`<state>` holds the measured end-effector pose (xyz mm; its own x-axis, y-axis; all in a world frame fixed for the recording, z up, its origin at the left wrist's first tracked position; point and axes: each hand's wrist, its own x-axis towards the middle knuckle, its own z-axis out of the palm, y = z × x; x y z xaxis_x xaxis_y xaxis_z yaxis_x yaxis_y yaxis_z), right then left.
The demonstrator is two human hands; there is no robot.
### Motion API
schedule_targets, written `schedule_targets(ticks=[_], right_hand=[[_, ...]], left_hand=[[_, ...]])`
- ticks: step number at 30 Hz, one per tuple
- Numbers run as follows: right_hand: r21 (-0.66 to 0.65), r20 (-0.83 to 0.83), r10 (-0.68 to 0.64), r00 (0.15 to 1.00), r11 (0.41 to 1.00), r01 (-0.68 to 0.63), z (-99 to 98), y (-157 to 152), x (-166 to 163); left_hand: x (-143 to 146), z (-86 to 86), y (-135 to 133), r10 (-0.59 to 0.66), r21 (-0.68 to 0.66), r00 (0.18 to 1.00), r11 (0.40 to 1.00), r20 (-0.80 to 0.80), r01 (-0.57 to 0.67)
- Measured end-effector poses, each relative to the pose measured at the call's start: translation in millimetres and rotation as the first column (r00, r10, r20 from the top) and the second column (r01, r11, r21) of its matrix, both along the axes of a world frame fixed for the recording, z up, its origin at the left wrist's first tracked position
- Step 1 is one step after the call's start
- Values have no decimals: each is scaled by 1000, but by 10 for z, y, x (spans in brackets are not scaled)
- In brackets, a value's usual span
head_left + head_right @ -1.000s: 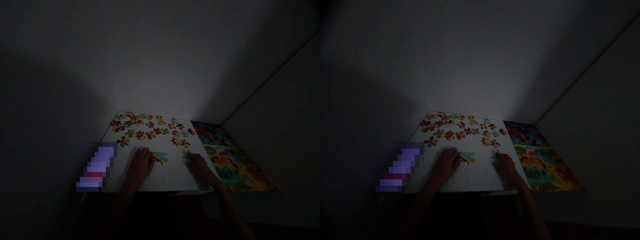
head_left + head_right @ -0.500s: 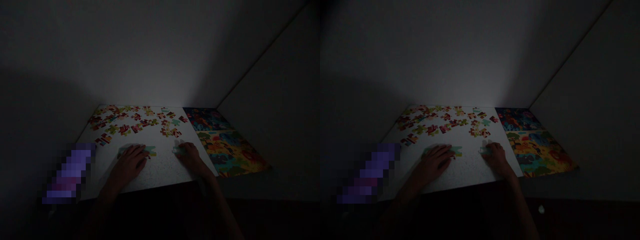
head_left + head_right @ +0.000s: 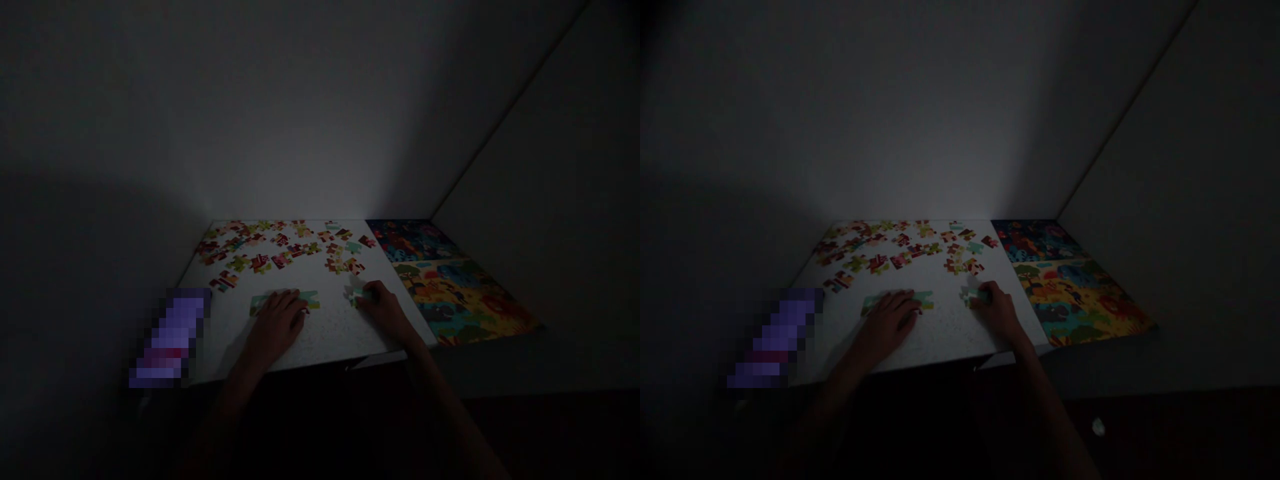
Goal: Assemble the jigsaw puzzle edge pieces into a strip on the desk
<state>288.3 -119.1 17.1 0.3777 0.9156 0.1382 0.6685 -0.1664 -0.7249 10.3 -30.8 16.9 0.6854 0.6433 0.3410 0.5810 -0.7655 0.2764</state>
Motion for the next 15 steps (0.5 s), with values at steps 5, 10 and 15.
schedule_targets(ticks=[5,10,15], right_hand=[[96,-25,25,999,995,-23,-102,169,-23],[110,-75,68,995,992,-60,-141,414,-180],[68,-75,189,979,981,-184,-139,547,-343]], left_hand=[[16,3,-73,22,2,1000,1000,16,-22],[5,-2,-87,37,31,999,999,15,-37],[1,-21,-95,36,62,999,997,13,-37]])
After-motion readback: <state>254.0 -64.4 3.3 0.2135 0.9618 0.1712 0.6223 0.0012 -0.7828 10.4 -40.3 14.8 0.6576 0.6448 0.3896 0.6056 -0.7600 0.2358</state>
